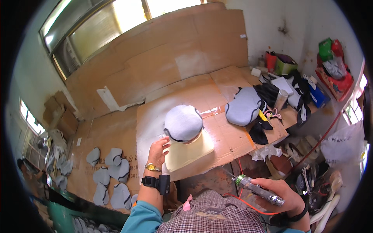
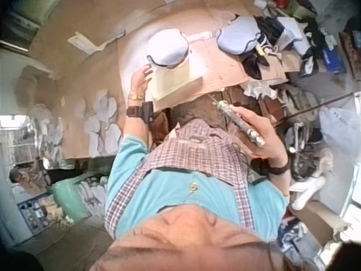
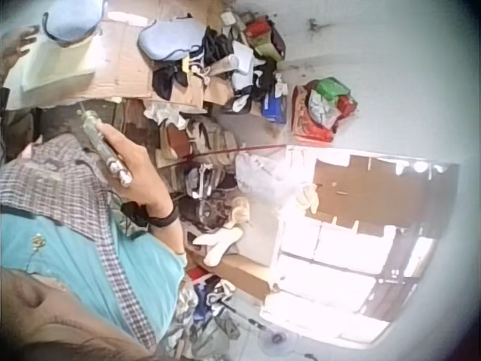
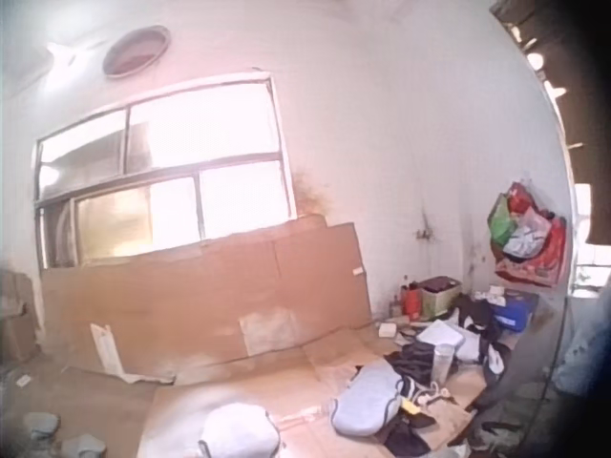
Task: The recorder uses a spray gun to apply adhesive to fabric components and organizes them in a factory setting.
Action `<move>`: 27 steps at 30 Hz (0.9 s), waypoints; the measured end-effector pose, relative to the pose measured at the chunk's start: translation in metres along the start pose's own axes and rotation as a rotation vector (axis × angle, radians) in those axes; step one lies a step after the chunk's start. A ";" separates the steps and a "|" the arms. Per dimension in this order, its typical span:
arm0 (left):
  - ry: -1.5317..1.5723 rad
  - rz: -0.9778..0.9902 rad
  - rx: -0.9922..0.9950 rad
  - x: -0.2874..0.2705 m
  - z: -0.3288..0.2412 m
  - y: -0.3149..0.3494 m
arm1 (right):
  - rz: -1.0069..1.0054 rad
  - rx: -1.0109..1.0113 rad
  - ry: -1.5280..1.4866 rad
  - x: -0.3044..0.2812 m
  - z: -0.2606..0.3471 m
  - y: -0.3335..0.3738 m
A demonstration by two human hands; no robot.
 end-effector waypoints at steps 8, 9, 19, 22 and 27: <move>0.272 -0.187 0.134 -0.103 0.023 0.033 | 0.106 -0.076 0.132 0.058 0.049 -0.052; 0.302 -0.214 0.124 -0.115 0.032 0.037 | 0.079 -0.080 0.165 0.061 0.055 -0.058; 0.469 -0.392 -0.028 -0.191 0.145 0.069 | -0.095 -0.043 0.151 0.024 0.075 -0.089; 0.472 -0.453 -0.052 -0.198 0.152 0.088 | 0.105 -0.041 0.354 0.006 0.072 -0.074; 0.501 -0.500 -0.031 -0.182 0.155 0.099 | 0.063 -0.055 0.275 -0.009 0.066 -0.087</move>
Point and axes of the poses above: each hand's wrist, its own y-axis away from the middle knuckle, its own x-axis out of the palm, z = x × y, the point moved 2 cm from there along -y, towards the middle knuckle, and after that the axes turned 7 degrees about -x, right-handed, at the moved point
